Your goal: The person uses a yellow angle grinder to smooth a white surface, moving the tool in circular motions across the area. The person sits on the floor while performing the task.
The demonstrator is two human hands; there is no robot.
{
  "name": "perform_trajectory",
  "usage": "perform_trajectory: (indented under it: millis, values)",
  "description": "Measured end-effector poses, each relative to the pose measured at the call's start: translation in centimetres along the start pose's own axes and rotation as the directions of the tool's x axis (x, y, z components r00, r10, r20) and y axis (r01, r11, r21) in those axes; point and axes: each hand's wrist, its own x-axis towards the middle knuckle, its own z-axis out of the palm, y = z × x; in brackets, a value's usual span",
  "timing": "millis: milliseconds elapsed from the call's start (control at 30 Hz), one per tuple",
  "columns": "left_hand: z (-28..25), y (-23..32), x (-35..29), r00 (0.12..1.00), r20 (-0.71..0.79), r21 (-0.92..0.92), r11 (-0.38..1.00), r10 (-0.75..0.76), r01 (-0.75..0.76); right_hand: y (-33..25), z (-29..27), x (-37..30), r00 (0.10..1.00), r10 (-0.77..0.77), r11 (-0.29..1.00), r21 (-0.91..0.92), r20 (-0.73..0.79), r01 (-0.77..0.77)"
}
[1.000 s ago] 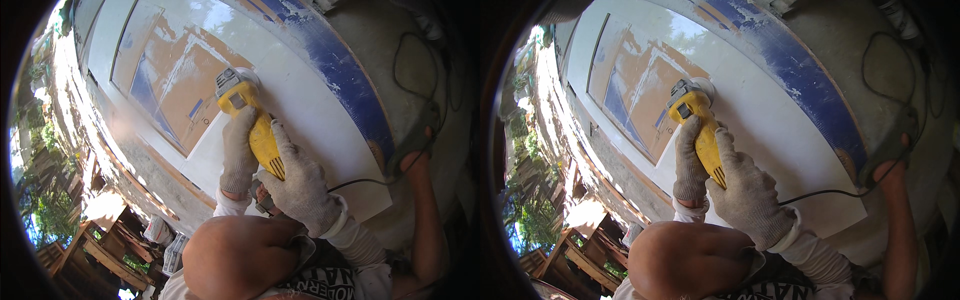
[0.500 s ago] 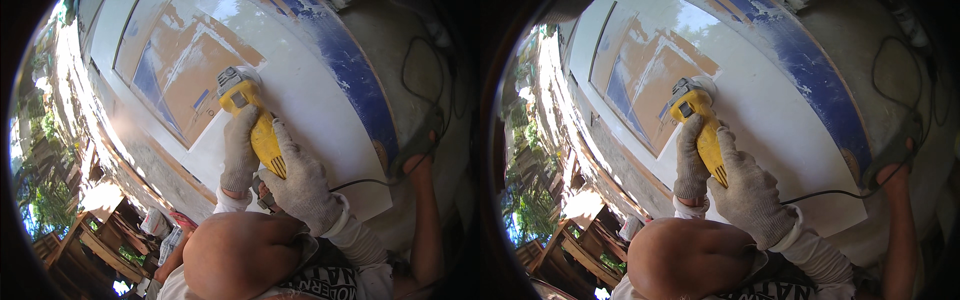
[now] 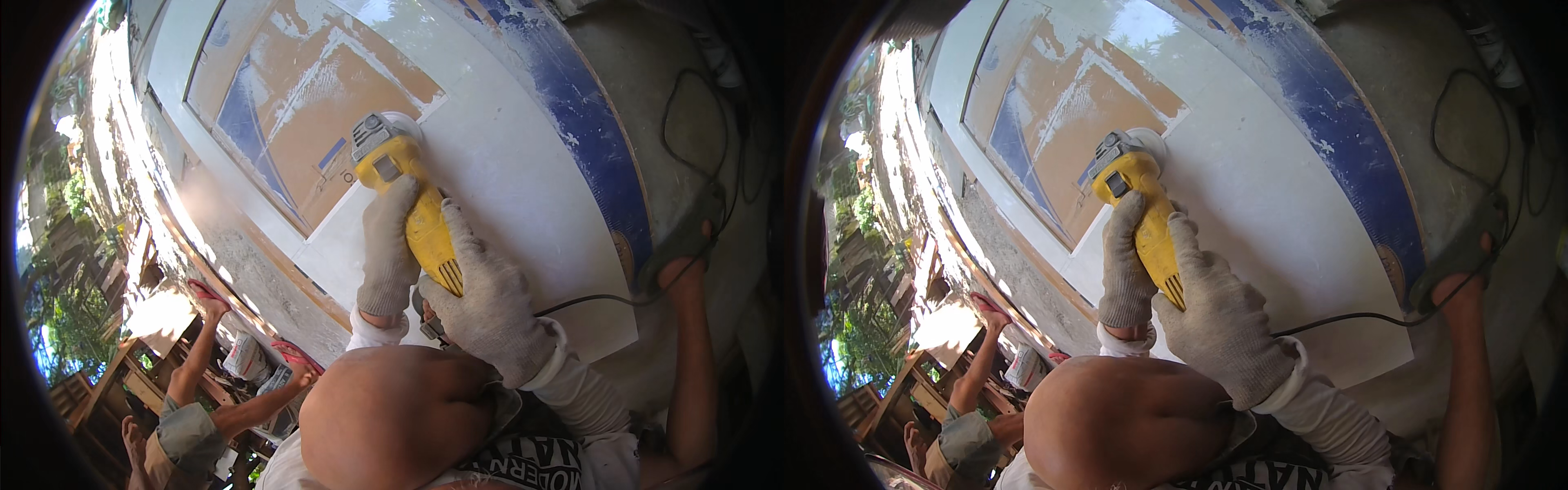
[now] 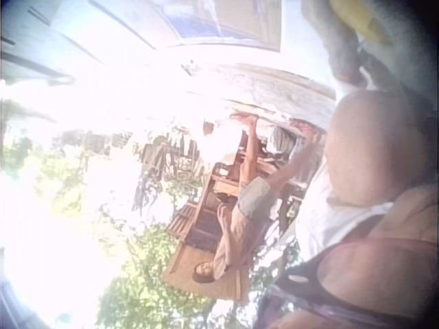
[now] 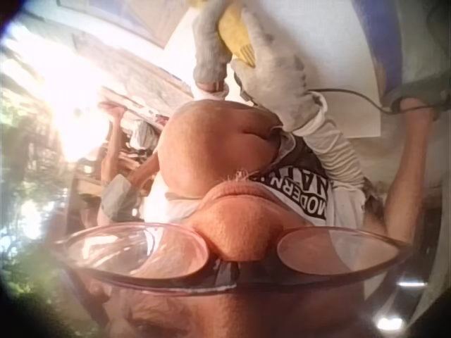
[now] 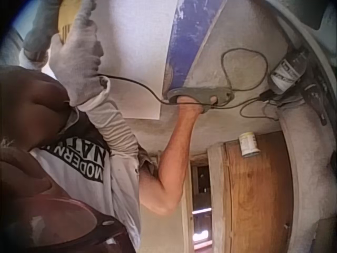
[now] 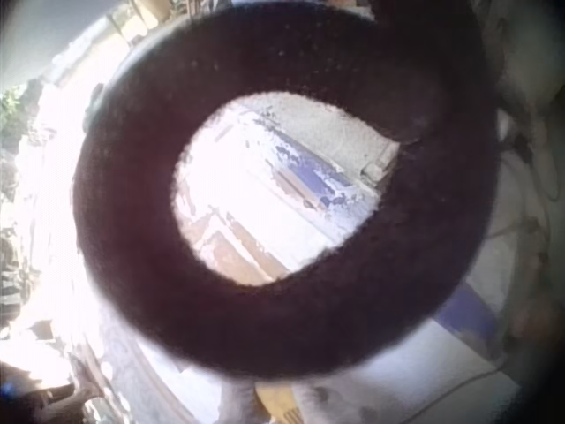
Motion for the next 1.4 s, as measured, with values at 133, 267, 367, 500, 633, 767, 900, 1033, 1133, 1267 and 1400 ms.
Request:
perform_trajectory:
  millis: [133,267,367,500,633,767,900,1033,1133,1267,1400]
  values:
    - [-0.6,0.0,-0.3,1.0,0.01,0.005,1.0,0.013,-0.013,-0.3,0.2,-0.1,0.998,0.039,0.999,-0.014,0.046,-0.038]
    - [-1.4,-0.1,-0.4,1.0,-0.013,-0.022,1.0,-0.007,0.006,-0.6,0.4,-0.1,0.988,0.095,0.995,-0.01,0.125,-0.095]
    - [-2.0,-0.2,-0.5,1.0,-0.014,-0.06,0.998,-0.021,0.021,-0.7,0.7,-0.1,0.99,0.073,0.997,-0.035,0.12,-0.069]
    - [-2.7,-0.2,-0.9,1.0,-0.025,-0.04,0.999,-0.011,0.01,-0.8,1.0,-0.2,0.985,0.078,0.996,-0.044,0.154,-0.072]
    - [-3.4,-0.2,-1.3,0.999,-0.034,-0.018,1.0,0.005,-0.005,-0.9,1.2,-0.1,0.973,0.106,0.994,-0.014,0.203,-0.105]
    - [-4.1,-0.2,-2.1,0.997,-0.081,-0.061,0.998,-0.007,0.002,-0.9,1.7,-0.3,0.961,0.089,0.996,-0.014,0.262,-0.088]
    - [-4.4,0.1,-3.3,1.0,0.014,-0.133,0.991,0.024,-0.022,-1.0,2.3,-1.2,0.977,0.039,0.999,0.004,0.208,-0.04]
    - [-3.6,0.2,-2.7,0.998,0.056,-0.14,0.99,0.027,-0.019,-1.2,1.4,-2.0,0.969,0.137,0.99,0.009,0.207,-0.142]
    - [-2.5,0.4,-2.1,0.993,0.117,-0.125,0.992,0.024,-0.009,-1.3,0.6,-2.1,0.982,0.104,0.992,0.049,0.157,-0.113]
    - [-0.5,0.6,-0.7,0.985,0.175,-0.128,0.992,-0.002,0.025,-0.8,0.0,-2.0,0.994,0.082,0.993,0.074,0.075,-0.088]
    - [1.6,0.9,0.0,0.986,0.164,-0.02,1.0,0.01,-0.006,0.1,-0.8,-1.5,1.0,0.029,0.994,0.107,-0.008,-0.028]
